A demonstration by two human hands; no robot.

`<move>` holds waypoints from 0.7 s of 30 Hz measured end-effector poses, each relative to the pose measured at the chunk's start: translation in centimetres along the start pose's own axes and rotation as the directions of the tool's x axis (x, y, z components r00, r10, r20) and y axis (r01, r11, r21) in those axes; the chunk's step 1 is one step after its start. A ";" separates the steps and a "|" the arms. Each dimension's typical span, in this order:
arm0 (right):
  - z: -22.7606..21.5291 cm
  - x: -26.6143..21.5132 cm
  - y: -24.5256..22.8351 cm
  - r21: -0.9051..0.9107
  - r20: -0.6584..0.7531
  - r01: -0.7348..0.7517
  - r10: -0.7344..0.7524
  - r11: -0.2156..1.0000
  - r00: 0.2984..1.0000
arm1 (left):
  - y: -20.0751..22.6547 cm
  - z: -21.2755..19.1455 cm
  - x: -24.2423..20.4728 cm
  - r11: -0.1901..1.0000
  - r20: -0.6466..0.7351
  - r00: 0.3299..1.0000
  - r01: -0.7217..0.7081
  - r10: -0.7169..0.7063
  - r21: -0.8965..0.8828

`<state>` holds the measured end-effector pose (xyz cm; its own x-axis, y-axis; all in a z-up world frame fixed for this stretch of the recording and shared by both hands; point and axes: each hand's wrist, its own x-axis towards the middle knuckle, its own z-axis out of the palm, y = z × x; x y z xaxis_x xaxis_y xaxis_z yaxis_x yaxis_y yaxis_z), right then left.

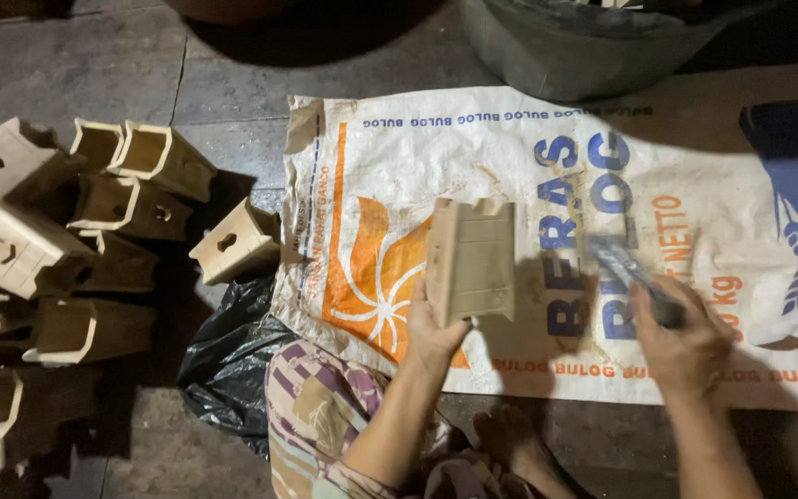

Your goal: The person cleans wooden objects by hand using a brush. The person picks up individual carved wooden items from a pile, brushes away dust and debris from all sides and recesses, and then places the cleaned items into a large black container or back onto a mat.

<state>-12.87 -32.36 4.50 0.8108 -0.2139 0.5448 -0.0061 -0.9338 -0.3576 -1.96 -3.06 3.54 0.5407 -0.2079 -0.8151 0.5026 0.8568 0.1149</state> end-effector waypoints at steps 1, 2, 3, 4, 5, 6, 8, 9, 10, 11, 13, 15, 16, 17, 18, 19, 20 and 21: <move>-0.5 0.1 -1.0 0.003 0.003 0.002 -0.002 1.000 1.000 | 0.0 -0.8 0.7 1.000 -0.003 1.000 -0.003 0.003 -0.003; -0.8 0.0 -2.1 0.193 -0.071 -0.103 0.119 0.976 0.990 | 0.3 -1.2 1.7 0.991 0.030 0.996 0.090 -0.088 -0.095; -1.1 0.0 -3.2 0.385 -0.121 -0.185 0.248 0.904 0.961 | 0.5 -1.6 2.7 0.966 0.069 0.982 0.185 -0.175 -0.182; -1.4 0.0 -5.0 0.380 -0.112 -0.194 0.253 0.904 0.961 | -0.3 -3.1 5.0 0.964 0.060 0.982 0.189 -0.181 -0.185; -1.8 0.0 -7.0 0.531 0.095 -0.170 0.141 0.830 0.985 | -1.0 -4.6 7.1 0.952 0.161 0.968 0.225 -0.194 -0.206; -1.9 0.8 -8.9 0.667 0.260 -0.167 -0.017 0.726 0.965 | -1.5 -5.4 9.6 0.940 0.275 0.940 0.263 -0.200 -0.217; -0.7 0.0 -4.8 0.503 0.209 -0.244 0.158 0.829 0.965 | -0.9 -6.2 8.7 0.996 0.286 0.958 0.055 -0.033 -0.069; 0.2 -0.2 -2.7 0.330 0.124 -0.342 0.319 0.880 0.940 | -0.5 -6.5 8.5 0.984 0.318 0.939 -0.165 0.134 0.073; -0.3 -0.5 -2.3 0.333 0.132 -0.341 0.315 0.879 0.940 | -0.2 -6.1 7.6 0.983 0.311 0.940 -0.170 0.141 0.068; -0.7 -0.7 -1.7 0.373 0.049 -0.311 0.316 0.874 0.948 | 0.1 -5.6 6.8 1.000 0.236 0.972 -0.011 0.015 -0.016; -0.7 -1.3 -2.2 0.406 -0.059 -0.293 0.344 0.866 0.937 | 0.6 -3.9 7.1 0.985 0.180 0.974 0.153 -0.137 -0.077; -1.2 -2.4 -4.3 0.414 0.090 -0.184 0.161 0.892 0.983 | -0.7 -4.3 7.4 0.943 0.255 0.923 0.321 -0.289 -0.091; -0.7 -1.8 -3.8 0.410 0.081 -0.181 0.162 0.894 0.983 | -0.6 -4.0 6.9 0.942 0.261 0.919 0.325 -0.294 -0.084; -0.2 -1.1 -3.3 0.388 0.153 -0.291 0.250 0.874 0.956 | -0.6 -3.6 6.3 0.957 0.237 0.934 0.286 -0.267 -0.048; 0.5 -0.2 -2.7 0.364 0.220 -0.389 0.327 0.846 0.919 | -0.4 -3.0 5.9 0.971 0.222 0.947 0.240 -0.231 -0.016; 0.6 -0.5 -0.4 0.366 0.210 -0.378 0.321 0.850 0.924 | 0.4 -2.8 5.5 0.971 0.234 0.945 0.238 -0.228 -0.014; 0.7 -1.1 1.6 0.109 0.064 -0.261 0.255 0.959 0.965 | 1.3 -3.1 4.8 0.971 0.238 0.945 0.237 -0.223 -0.032; 0.9 -1.7 3.8 -0.169 -0.056 -0.148 0.140 0.974 0.989 | 2.2 -3.3 4.3 0.971 0.243 0.945 0.236 -0.217 -0.049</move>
<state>-13.71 -35.31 1.52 0.7680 -0.3582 0.5308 -0.2246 -0.9269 -0.3006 -0.82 -0.51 -1.56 0.5657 -0.4973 -0.6578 0.5822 0.8058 -0.1085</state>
